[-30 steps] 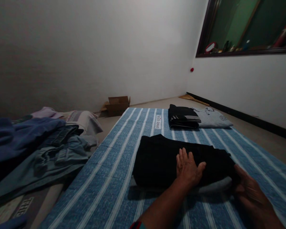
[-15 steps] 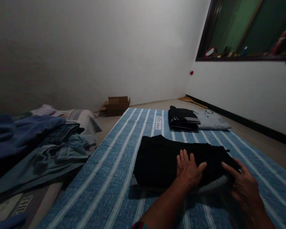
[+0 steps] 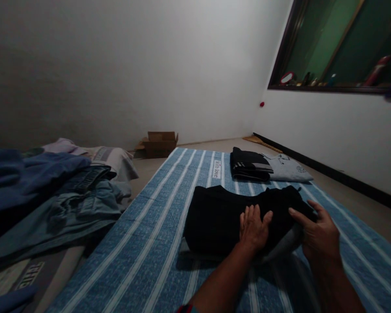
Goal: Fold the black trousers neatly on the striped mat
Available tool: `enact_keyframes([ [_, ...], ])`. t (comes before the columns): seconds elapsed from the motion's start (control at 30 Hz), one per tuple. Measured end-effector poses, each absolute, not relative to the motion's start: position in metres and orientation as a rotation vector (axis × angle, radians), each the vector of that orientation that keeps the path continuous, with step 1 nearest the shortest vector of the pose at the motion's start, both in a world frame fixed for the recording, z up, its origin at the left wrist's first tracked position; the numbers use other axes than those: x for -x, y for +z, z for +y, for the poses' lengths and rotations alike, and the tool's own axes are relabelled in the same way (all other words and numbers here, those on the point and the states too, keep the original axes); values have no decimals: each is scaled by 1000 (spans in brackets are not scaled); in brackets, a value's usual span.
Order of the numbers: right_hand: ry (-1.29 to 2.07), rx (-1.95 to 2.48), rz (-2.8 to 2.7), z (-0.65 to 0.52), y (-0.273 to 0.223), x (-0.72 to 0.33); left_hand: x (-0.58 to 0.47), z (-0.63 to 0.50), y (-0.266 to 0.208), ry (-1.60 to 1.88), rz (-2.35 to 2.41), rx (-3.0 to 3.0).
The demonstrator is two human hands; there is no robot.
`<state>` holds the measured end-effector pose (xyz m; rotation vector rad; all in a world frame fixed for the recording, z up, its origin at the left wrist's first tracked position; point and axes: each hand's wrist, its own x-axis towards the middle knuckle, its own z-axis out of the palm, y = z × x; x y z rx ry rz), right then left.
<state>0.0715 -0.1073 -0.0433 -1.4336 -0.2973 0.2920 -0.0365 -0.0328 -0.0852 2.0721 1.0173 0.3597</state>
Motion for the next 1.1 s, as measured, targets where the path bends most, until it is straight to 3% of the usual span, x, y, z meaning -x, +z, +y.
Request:
enact_keyframes([
  [0.33, 197, 1557, -303, -108, -35, -59, 37, -31, -87, 314, 976, -2126],
  [0.73, 363, 1313, -110, -119, -74, -78, 31, -35, -90, 248, 1015, -2336],
  [1.1, 315, 1417, -62, -125, -116, -97, 26, -38, -89, 180, 1053, -2452],
])
